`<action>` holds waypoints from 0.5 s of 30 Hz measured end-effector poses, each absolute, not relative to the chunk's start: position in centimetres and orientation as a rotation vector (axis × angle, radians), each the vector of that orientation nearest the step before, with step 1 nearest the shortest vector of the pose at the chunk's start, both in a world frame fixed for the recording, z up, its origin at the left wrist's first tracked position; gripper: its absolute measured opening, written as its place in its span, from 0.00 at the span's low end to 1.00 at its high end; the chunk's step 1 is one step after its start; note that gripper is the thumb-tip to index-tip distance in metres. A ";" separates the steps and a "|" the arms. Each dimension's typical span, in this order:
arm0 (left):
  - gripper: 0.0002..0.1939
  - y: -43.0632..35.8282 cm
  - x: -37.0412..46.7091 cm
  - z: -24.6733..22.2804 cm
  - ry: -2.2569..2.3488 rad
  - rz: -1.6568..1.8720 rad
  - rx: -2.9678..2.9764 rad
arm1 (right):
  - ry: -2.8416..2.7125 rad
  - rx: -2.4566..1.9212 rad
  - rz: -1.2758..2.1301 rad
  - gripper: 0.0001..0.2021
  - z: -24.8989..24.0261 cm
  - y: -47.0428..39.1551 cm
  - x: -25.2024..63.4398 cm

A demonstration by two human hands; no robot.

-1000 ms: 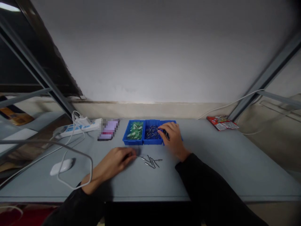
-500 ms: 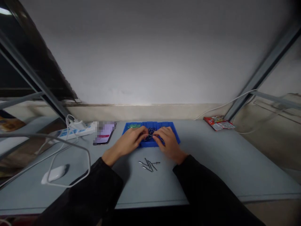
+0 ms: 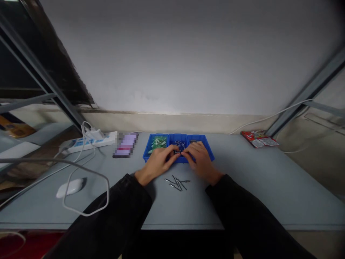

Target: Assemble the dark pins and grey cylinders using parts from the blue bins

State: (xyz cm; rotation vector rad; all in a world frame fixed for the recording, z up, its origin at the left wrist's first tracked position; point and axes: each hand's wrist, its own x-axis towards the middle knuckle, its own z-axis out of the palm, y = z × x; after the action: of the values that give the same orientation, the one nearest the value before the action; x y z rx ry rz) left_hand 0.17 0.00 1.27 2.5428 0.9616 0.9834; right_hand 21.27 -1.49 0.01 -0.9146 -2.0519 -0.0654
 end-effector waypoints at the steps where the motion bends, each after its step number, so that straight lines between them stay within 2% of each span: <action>1: 0.10 0.0 0.1 1.2 0.964 0.979 2.552 | -2.057 -0.911 -0.070 0.13 0.0 -1.5 21.2; 9: 0.06 -0.1 0.1 1.0 0.845 0.982 2.640 | -2.091 -0.880 -0.115 0.15 -0.7 -1.3 20.6; 15: 0.04 -0.3 0.1 1.2 0.822 1.021 2.605 | -2.121 -0.872 -0.056 0.10 -0.4 -1.6 20.6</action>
State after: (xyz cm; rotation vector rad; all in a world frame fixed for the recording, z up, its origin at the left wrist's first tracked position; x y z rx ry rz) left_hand 0.15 -0.34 1.18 2.6047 0.8222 1.0214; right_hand 20.57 -1.64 -0.40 -0.8722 -2.1208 -0.0558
